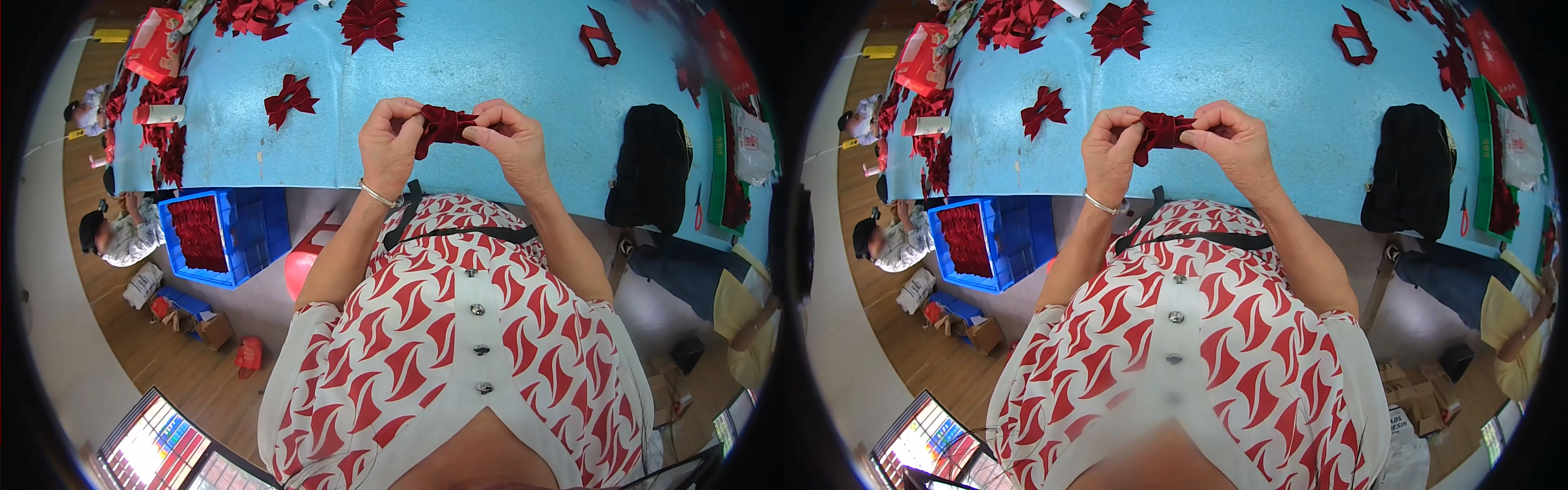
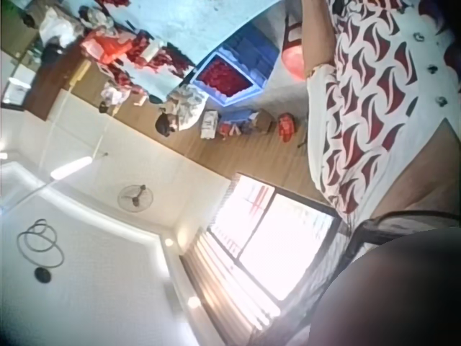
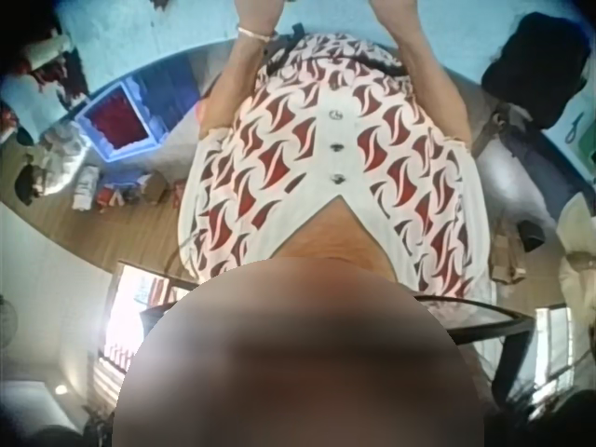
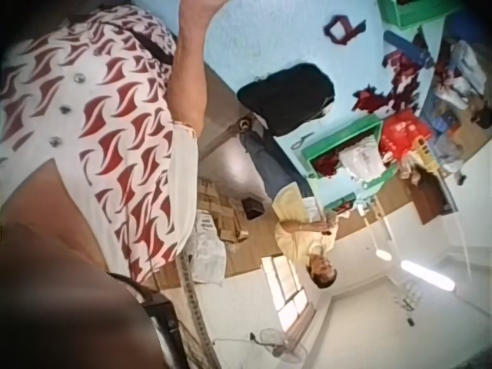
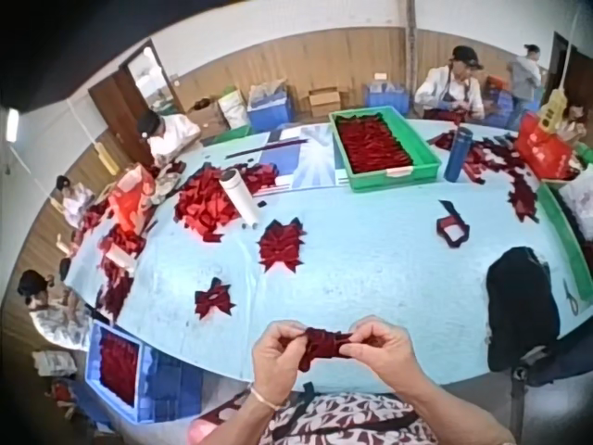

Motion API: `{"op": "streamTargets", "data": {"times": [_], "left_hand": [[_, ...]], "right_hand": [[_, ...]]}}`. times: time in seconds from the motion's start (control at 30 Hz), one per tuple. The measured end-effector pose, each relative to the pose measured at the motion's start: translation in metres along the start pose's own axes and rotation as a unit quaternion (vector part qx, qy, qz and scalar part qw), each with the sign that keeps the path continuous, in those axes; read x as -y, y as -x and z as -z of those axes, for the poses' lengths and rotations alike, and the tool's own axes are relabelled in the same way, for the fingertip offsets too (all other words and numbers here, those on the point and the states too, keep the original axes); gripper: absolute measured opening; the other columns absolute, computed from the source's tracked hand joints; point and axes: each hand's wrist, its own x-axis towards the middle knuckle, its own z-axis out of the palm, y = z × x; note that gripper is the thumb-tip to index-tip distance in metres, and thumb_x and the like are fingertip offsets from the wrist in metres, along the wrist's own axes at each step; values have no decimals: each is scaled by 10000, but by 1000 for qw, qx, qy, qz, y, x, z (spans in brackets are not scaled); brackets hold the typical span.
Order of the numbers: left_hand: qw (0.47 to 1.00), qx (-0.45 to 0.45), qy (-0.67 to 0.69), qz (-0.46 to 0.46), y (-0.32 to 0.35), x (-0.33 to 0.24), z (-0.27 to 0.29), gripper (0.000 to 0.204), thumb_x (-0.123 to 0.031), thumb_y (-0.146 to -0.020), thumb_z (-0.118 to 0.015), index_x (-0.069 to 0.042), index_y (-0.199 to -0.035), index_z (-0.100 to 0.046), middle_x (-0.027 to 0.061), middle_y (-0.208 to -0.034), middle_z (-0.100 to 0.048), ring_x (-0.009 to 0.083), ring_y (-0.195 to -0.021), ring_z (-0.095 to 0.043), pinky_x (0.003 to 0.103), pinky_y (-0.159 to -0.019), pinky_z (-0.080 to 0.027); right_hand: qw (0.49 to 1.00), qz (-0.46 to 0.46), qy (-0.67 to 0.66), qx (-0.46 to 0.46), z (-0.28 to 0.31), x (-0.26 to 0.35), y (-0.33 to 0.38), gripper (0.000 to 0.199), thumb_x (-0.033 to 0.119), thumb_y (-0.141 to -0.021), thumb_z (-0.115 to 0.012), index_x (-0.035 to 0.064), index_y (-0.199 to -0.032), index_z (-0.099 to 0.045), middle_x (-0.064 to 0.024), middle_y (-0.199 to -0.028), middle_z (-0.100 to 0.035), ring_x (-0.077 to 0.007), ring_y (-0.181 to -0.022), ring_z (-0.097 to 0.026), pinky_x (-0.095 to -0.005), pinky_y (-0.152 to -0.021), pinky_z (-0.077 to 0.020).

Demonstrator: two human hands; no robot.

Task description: Assembling decorative red fabric bows at a factory workbench.

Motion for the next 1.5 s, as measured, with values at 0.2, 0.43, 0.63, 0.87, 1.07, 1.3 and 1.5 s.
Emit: {"op": "streamTargets", "data": {"times": [0.2, 0.43, 0.63, 0.87, 1.07, 1.3, 1.5], "left_hand": [[995, 30, 69, 60, -1, -5, -2, 73, 37, -784, -542, -18, -827, -522, 53, -897, -565, 77, -727, -534, 198, -599, -464], [998, 28, 62, 9, 0, 5, 0, 80, 45, -783, -538, -19, -826, -516, 49, -902, -553, 75, -745, -524, 196, -621, -460], [997, 28, 61, 33, 4, 4, 3, 82, 47, -784, -536, -19, -823, -510, 43, -885, -544, 75, -743, -519, 195, -626, -458], [997, 26, 59, 32, 9, 5, 5, 74, 39, -793, -528, -18, -835, -507, 41, -864, -552, 64, -713, -519, 188, -587, -453], [997, 18, 55, 51, 12, 6, 4, 60, 25, -802, -526, -16, -843, -509, 51, -876, -568, 60, -691, -526, 185, -564, -452], [996, 19, 70, 54, 11, 5, -1, 51, 19, -805, -528, -15, -837, -508, 69, -900, -586, 62, -681, -539, 186, -543, -453], [992, 27, 105, 58, 6, 7, 0, 43, 3, -815, -529, -22, -835, -501, 82, -906, -593, 70, -673, -549, 185, -515, -440]], "right_hand": [[998, 31, -19, 50, 5, 11, 0, 59, -10, -744, -607, 4, -801, -602, -48, -888, -548, -102, -815, -524, -229, -735, -451], [996, 9, -62, 58, 9, 11, -3, 116, -25, -772, -555, 6, -875, -597, -53, -909, -560, -101, -817, -525, -227, -739, -443], [998, 17, -40, 34, 9, 5, 0, 122, -52, -773, -525, 4, -862, -587, -41, -904, -560, -91, -806, -518, -214, -717, -433], [999, 26, -24, 33, 4, 2, 5, 111, -65, -765, -520, 2, -830, -581, -40, -881, -559, -88, -794, -514, -210, -701, -430], [999, 27, -19, 35, 5, 4, 7, 115, -73, -758, -521, 2, -819, -584, -41, -873, -561, -91, -798, -517, -211, -704, -433], [997, -2, -73, 7, 8, 3, 7, 126, -76, -748, -534, 1, -826, -595, -42, -884, -570, -99, -814, -532, -228, -721, -454], [997, -19, -72, 1, 8, 8, 4, 174, -65, -740, -566, 7, -897, -589, -38, -887, -572, -101, -831, -537, -236, -744, -458]]}}
